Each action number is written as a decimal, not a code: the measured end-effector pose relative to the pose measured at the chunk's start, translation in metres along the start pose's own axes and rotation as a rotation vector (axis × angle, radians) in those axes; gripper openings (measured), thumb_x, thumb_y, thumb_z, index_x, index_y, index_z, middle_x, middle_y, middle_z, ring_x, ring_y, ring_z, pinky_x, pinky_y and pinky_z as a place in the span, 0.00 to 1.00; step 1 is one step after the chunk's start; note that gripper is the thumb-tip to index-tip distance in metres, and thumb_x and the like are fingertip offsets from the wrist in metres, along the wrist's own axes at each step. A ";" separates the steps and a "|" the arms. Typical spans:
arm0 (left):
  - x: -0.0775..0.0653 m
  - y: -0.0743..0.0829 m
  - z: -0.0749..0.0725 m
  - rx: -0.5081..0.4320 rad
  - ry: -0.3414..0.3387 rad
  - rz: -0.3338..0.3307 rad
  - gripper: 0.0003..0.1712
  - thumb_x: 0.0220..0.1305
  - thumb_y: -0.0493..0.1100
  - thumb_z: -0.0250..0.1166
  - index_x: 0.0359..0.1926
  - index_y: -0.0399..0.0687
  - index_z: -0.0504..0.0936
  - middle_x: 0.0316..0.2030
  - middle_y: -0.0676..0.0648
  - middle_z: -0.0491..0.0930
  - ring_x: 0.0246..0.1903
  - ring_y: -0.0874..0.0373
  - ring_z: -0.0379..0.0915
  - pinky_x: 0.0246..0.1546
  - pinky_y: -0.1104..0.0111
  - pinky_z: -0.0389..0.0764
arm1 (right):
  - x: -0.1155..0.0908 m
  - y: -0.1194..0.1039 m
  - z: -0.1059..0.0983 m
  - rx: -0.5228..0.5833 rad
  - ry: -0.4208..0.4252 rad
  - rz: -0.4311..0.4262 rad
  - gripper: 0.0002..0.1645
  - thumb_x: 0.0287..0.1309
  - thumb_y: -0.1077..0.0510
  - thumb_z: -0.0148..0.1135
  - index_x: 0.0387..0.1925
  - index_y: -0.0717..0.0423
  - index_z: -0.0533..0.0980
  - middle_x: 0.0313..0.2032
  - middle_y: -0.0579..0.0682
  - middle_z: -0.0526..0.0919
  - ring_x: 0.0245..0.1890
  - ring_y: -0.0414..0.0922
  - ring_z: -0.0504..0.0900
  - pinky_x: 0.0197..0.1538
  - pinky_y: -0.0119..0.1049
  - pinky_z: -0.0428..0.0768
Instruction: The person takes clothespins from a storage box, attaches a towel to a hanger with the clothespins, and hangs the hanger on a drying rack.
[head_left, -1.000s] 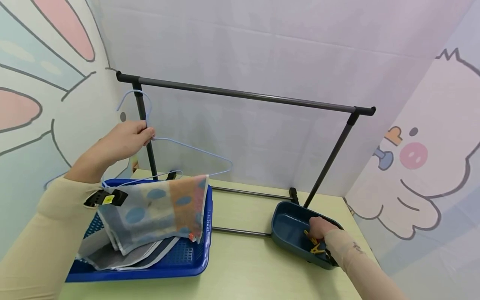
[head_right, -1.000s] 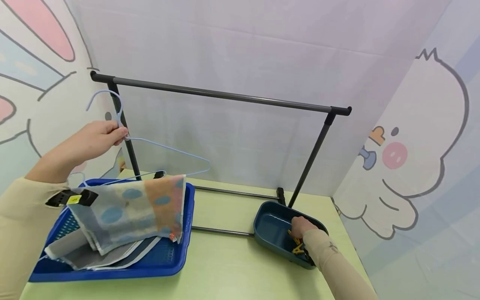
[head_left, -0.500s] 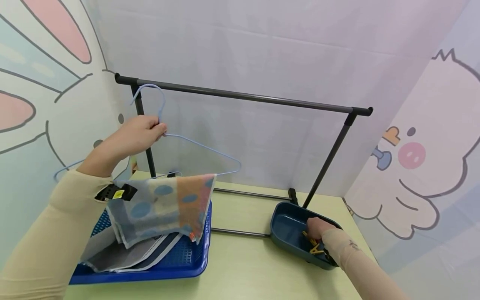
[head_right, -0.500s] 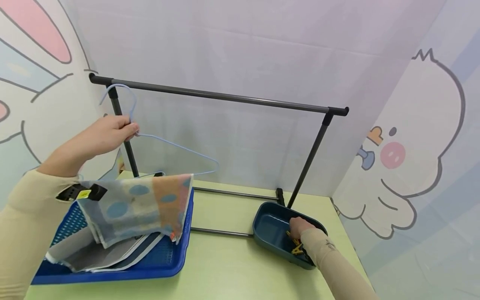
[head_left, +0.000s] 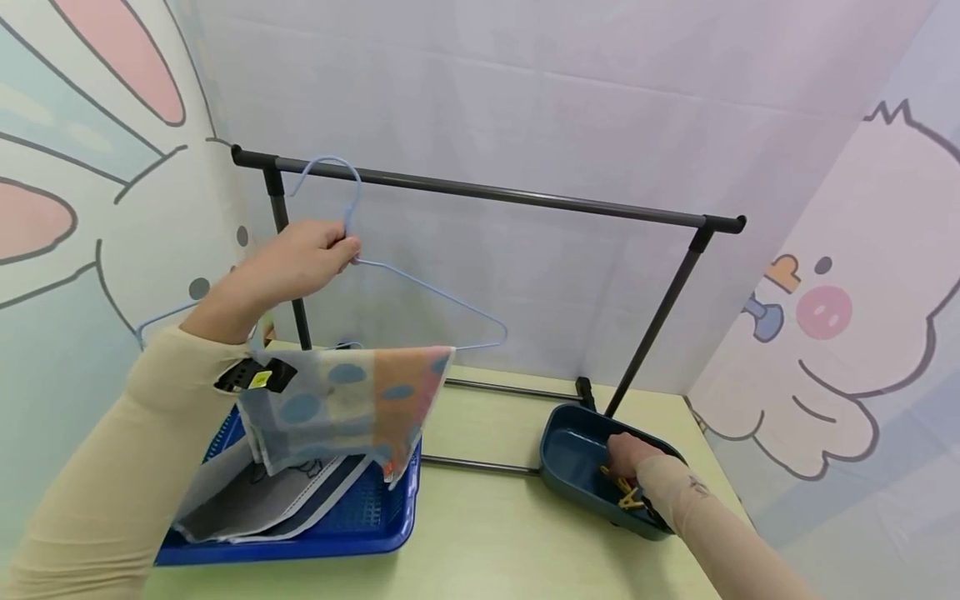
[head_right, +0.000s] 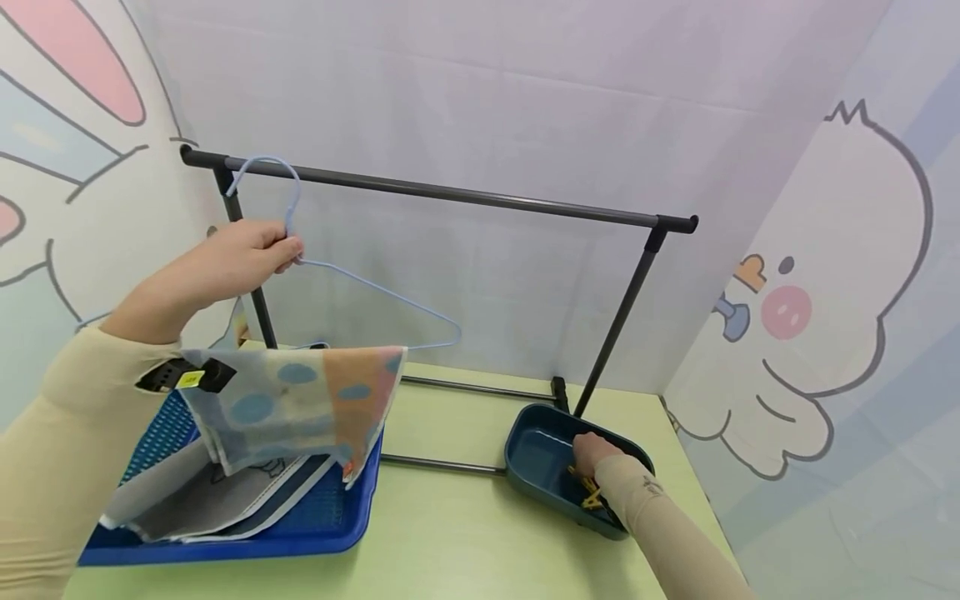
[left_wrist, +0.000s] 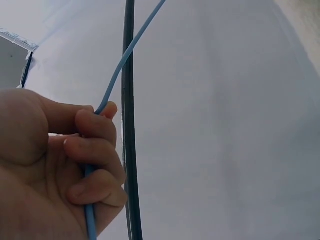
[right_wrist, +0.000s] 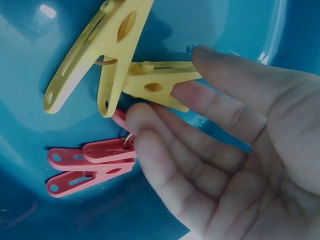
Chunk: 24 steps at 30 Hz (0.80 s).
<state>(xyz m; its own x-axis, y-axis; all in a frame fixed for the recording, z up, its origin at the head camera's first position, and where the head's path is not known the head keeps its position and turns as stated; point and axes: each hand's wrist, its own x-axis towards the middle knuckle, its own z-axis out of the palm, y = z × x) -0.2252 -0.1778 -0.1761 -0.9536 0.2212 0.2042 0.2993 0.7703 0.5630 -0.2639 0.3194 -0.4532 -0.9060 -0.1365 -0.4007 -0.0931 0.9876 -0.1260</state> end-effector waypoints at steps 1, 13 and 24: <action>0.001 0.001 0.001 -0.002 -0.001 0.003 0.19 0.74 0.50 0.44 0.42 0.39 0.74 0.25 0.44 0.64 0.20 0.52 0.55 0.22 0.62 0.59 | 0.001 0.000 0.001 0.000 0.002 0.004 0.04 0.53 0.63 0.67 0.27 0.59 0.78 0.21 0.50 0.76 0.19 0.44 0.77 0.23 0.35 0.76; 0.005 0.010 0.007 -0.032 0.004 0.042 0.17 0.74 0.46 0.46 0.41 0.37 0.75 0.25 0.44 0.66 0.20 0.53 0.55 0.22 0.63 0.59 | 0.004 0.003 0.005 -0.014 0.016 -0.006 0.05 0.53 0.64 0.67 0.25 0.57 0.78 0.19 0.50 0.76 0.16 0.43 0.76 0.19 0.34 0.74; 0.010 0.015 0.012 -0.038 -0.002 0.061 0.17 0.74 0.46 0.46 0.43 0.38 0.76 0.24 0.44 0.66 0.19 0.53 0.54 0.23 0.63 0.59 | 0.001 -0.002 -0.002 -0.008 0.057 -0.047 0.05 0.52 0.64 0.66 0.25 0.58 0.78 0.19 0.49 0.75 0.18 0.43 0.74 0.24 0.36 0.74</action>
<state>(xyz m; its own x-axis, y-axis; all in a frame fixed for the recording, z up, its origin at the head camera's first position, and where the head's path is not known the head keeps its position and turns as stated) -0.2301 -0.1570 -0.1752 -0.9336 0.2682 0.2377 0.3578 0.7323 0.5794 -0.2657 0.3170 -0.4515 -0.9226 -0.1784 -0.3421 -0.1393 0.9809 -0.1359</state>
